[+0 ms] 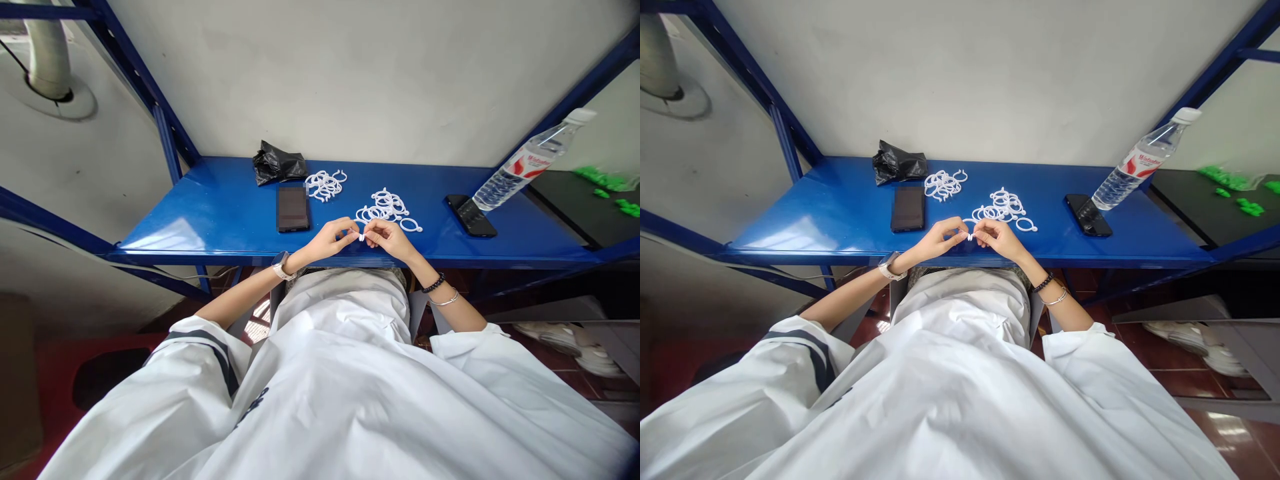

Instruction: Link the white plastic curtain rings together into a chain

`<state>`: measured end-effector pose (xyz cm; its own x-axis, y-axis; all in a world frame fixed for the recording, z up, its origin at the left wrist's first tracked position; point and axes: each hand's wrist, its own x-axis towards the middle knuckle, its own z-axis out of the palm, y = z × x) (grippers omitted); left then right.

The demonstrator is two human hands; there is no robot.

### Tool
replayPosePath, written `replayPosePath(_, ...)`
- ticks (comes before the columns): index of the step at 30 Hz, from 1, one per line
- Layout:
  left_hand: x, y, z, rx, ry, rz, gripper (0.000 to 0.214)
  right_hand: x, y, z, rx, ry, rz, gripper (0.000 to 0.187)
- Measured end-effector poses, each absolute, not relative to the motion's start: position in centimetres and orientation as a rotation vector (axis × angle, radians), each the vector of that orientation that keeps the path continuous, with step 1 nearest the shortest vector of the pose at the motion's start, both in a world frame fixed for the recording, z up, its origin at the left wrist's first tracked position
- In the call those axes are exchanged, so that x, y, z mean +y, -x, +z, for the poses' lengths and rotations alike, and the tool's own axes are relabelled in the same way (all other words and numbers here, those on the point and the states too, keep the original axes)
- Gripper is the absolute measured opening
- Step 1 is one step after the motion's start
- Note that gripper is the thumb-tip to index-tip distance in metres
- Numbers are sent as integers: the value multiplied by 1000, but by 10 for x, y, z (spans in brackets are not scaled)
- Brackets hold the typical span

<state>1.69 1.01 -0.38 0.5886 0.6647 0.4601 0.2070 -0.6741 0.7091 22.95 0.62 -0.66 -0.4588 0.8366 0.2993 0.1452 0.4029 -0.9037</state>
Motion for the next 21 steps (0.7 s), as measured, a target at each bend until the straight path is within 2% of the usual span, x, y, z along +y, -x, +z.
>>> replayPosePath(21, 11, -19, -10, 703, -2259, 1000, 39, 3, -227, -4, -1842, 861, 1039, 40)
